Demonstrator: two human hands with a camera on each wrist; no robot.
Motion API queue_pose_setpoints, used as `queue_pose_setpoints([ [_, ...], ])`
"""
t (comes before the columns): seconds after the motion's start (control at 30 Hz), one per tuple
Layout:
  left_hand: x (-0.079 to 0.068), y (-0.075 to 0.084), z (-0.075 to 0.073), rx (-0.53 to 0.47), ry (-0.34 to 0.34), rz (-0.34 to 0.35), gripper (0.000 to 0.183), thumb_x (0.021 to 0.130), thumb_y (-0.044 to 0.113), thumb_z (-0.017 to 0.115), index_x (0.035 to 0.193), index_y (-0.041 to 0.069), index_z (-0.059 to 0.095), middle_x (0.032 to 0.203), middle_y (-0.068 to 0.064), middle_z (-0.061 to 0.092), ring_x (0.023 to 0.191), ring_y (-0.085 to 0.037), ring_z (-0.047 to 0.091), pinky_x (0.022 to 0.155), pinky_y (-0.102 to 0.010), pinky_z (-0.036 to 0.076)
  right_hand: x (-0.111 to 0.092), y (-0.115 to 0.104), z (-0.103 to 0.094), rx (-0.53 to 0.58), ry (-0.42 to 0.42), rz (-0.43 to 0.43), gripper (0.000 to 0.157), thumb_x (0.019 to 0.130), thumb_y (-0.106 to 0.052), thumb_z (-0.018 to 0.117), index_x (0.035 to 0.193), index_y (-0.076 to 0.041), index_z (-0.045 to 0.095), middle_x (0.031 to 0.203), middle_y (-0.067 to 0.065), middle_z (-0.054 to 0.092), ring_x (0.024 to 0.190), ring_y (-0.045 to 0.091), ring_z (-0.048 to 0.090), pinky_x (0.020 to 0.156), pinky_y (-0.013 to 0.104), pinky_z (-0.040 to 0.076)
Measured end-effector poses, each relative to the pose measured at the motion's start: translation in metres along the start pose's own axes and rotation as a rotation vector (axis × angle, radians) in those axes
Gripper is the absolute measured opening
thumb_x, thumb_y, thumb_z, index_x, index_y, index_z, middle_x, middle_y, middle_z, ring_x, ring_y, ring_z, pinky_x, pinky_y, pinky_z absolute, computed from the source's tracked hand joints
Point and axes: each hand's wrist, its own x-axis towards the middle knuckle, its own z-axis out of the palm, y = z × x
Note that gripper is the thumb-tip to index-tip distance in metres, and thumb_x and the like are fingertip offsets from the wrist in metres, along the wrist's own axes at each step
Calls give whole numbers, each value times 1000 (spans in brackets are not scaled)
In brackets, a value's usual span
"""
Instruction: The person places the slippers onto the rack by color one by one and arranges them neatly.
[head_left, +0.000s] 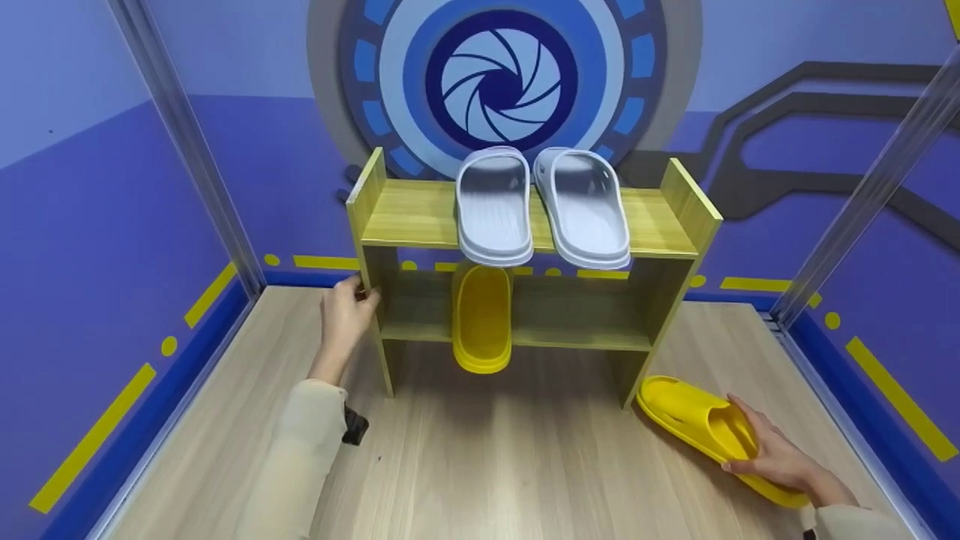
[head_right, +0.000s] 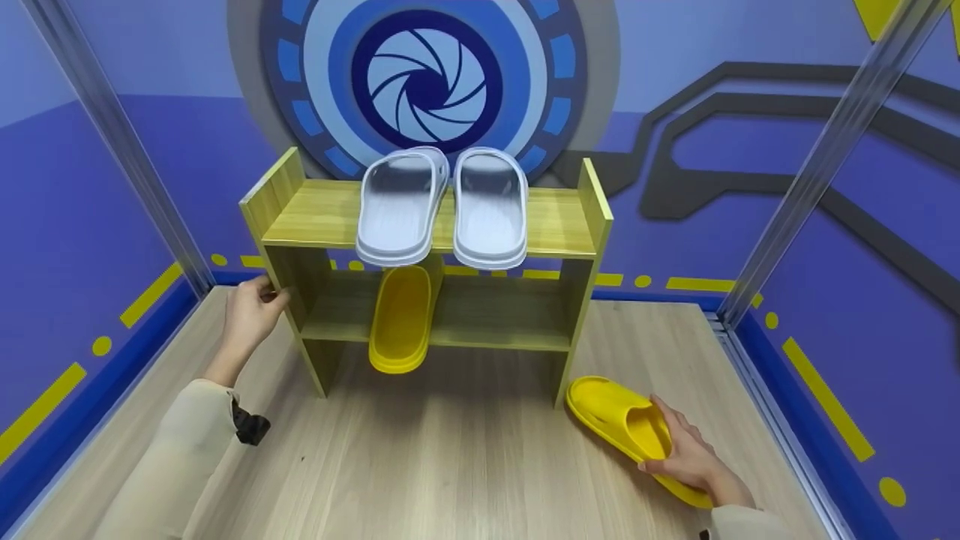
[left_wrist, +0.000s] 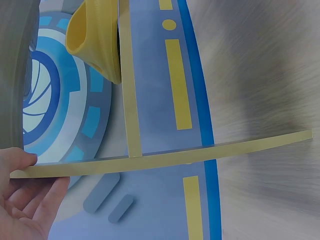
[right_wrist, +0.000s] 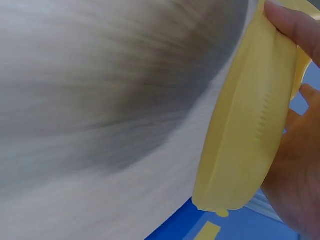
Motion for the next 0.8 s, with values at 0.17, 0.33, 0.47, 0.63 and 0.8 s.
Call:
queue_pose_setpoints([
  [0.17, 0, 1, -1, 10, -9, -14, 16, 78, 9, 61, 86, -5, 64, 84, -20, 64, 77, -31, 61, 66, -43, 47, -5, -4, -3, -31, -50, -30, 103, 68, -37, 71, 142, -13, 4, 138, 26, 11, 118, 47, 17, 84, 70, 9],
  [0.33, 1, 1, 0, 26, -11, -19, 15, 79, 9, 61, 86, -3, 65, 83, -19, 64, 76, -31, 61, 65, -42, 47, -9, -10, -5, -12, -113, -44, 99, 67, -33, 72, 141, -11, 9, 137, 27, 15, 116, 45, 23, 84, 69, 14],
  [0.47, 1, 1, -1, 27, -9, -14, 15, 79, 10, 60, 87, -2, 65, 83, -18, 64, 76, -30, 61, 65, -42, 47, -10, -16, -5, 3, -161, -54, 97, 68, -31, 71, 141, -11, 10, 137, 26, 17, 114, 42, 28, 84, 68, 16],
  [0.63, 1, 2, -1, 18, -3, -12, 15, 78, 9, 61, 86, -3, 65, 84, -19, 64, 77, -31, 61, 66, -43, 47, -10, -24, -1, 21, -196, -115, 95, 69, -31, 70, 141, -12, 10, 138, 23, 18, 113, 39, 29, 85, 68, 15],
  [0.8, 1, 2, -1, 27, -2, -16, 15, 78, 10, 61, 86, -3, 65, 83, -18, 64, 76, -31, 61, 65, -42, 47, -8, -34, 5, 44, -219, -163, 94, 69, -30, 70, 141, -11, 11, 138, 22, 18, 112, 37, 30, 85, 68, 14],
])
